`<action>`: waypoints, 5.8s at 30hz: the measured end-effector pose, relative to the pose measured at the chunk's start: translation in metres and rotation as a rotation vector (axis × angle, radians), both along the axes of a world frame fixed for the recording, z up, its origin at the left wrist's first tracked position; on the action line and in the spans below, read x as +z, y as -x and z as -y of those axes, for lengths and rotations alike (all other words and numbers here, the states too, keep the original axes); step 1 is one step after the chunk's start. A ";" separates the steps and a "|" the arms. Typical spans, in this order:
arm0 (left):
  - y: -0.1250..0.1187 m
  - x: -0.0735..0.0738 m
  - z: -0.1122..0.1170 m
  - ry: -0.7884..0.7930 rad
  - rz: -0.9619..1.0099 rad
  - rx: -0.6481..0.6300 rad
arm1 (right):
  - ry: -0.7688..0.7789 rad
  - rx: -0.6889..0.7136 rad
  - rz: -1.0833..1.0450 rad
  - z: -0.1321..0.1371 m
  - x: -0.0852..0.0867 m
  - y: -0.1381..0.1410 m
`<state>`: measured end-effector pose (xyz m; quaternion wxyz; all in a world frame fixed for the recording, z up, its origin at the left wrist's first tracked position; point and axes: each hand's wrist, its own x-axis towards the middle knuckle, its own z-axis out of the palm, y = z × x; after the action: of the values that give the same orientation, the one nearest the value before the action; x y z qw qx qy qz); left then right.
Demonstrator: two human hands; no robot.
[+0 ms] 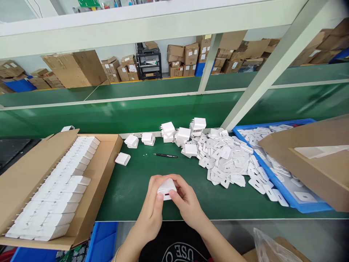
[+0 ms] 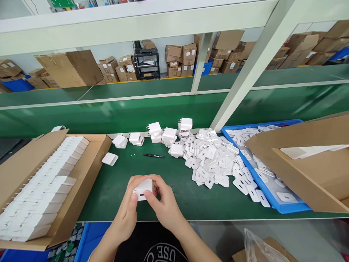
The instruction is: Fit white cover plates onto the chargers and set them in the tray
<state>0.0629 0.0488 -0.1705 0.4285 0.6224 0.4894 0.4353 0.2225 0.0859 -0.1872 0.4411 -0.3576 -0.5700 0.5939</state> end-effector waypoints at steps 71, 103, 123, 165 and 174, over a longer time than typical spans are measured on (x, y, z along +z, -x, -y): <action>0.001 -0.037 -0.013 -0.050 0.204 0.084 | 0.009 -0.027 0.059 0.002 -0.028 0.011; 0.027 0.006 -0.005 0.432 0.815 0.206 | -0.096 0.064 0.311 -0.006 -0.009 0.021; 0.265 -0.005 -0.046 0.028 -1.733 0.620 | -0.465 -0.303 0.522 -0.087 0.040 -0.072; 0.007 -0.079 -0.010 -0.238 -0.726 0.206 | -0.489 0.107 1.073 -0.048 -0.001 -0.007; 0.008 -0.067 -0.025 -0.086 -0.615 0.112 | -0.547 -0.572 1.408 -0.071 -0.039 -0.118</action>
<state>0.0544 0.0733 -0.2377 0.2092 0.7145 0.6107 0.2699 0.3409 0.1573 -0.2265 0.1852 -0.6592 -0.7257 -0.0671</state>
